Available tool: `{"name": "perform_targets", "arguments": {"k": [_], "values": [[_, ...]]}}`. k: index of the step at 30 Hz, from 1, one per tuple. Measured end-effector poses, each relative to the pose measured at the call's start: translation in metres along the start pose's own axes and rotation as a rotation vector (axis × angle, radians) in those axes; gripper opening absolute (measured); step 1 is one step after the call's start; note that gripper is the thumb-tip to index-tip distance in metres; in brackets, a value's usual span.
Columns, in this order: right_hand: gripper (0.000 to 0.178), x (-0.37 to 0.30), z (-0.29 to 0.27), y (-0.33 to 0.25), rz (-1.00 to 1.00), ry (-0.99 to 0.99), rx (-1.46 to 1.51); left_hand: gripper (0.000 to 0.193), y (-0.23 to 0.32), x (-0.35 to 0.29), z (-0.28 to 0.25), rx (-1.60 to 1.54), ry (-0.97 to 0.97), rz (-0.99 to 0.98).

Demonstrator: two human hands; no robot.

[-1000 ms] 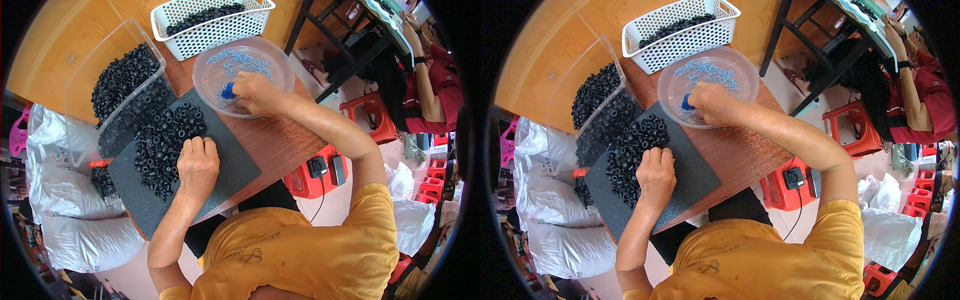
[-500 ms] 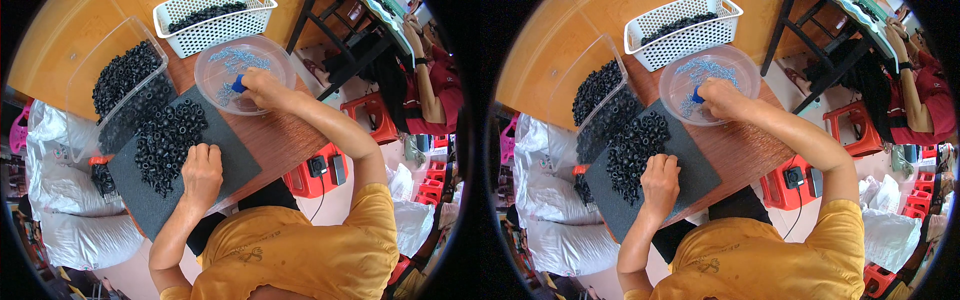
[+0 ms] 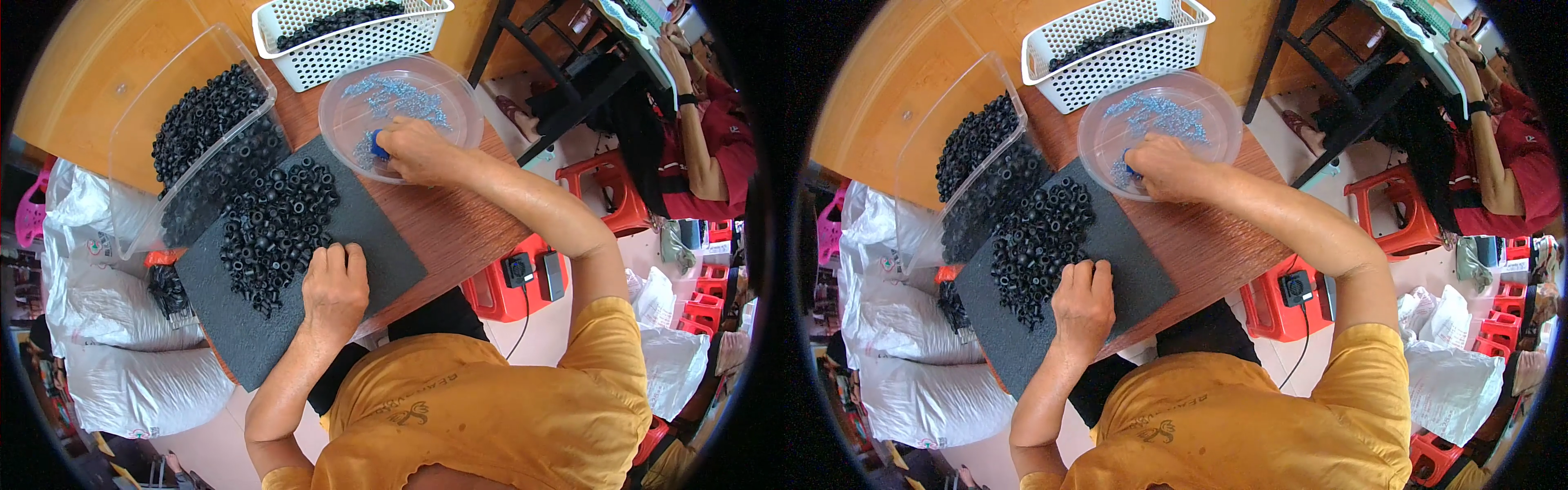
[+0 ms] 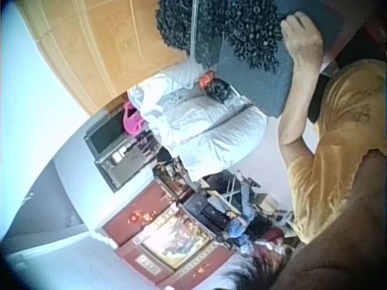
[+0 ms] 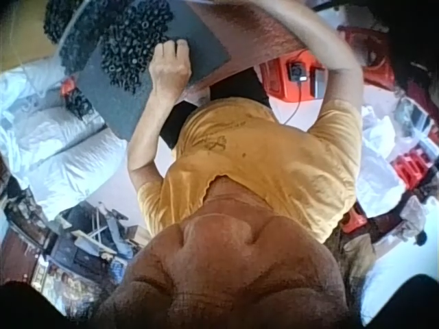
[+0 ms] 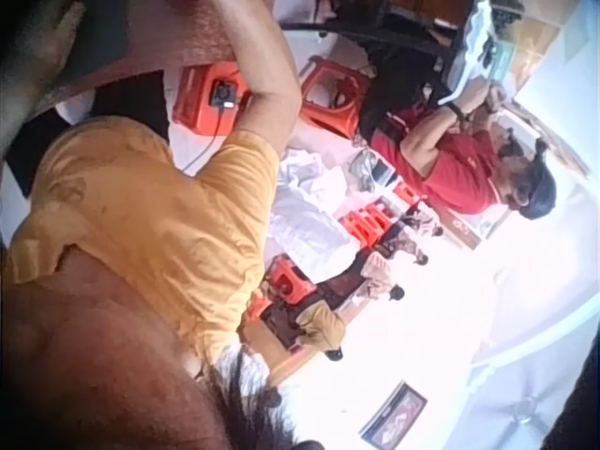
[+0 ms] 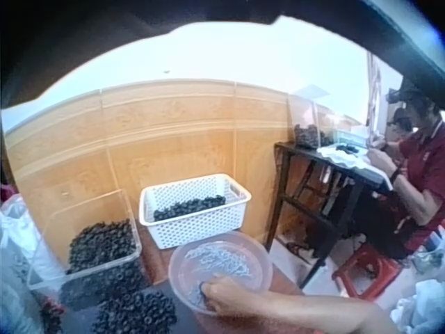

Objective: The person assembles small parts by picking pins from a tray and inserting them into black rubber grommets by hand.

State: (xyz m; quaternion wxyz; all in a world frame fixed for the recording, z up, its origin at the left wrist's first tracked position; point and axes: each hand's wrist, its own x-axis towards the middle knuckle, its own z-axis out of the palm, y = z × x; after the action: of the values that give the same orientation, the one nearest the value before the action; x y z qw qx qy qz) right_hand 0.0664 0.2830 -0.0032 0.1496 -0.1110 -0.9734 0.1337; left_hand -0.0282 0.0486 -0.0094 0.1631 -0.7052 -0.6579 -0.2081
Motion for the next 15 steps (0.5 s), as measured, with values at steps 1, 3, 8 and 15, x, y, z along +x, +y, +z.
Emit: {"name": "perform_targets", "arguments": {"k": [1, 3, 8, 15], "values": [[0.019, 0.0, 0.0, 0.0, -0.027, 0.024, 0.006, 0.019, -0.001, -0.001, 0.0, 0.0, 0.0, -0.003], [0.017, -0.002, -0.006, -0.002, 0.0, 0.014, 0.002, 0.021, -0.002, -0.003, 0.0, -0.038, 0.01, -0.037], [0.015, -0.009, -0.011, 0.013, 0.118, 0.089, 0.052, 0.022, 0.0, -0.005, -0.001, -0.065, 0.005, -0.059], [0.017, -0.008, -0.014, 0.004, 0.12, -0.043, 0.049, 0.02, 0.001, -0.01, -0.001, -0.094, 0.065, -0.07]]}}
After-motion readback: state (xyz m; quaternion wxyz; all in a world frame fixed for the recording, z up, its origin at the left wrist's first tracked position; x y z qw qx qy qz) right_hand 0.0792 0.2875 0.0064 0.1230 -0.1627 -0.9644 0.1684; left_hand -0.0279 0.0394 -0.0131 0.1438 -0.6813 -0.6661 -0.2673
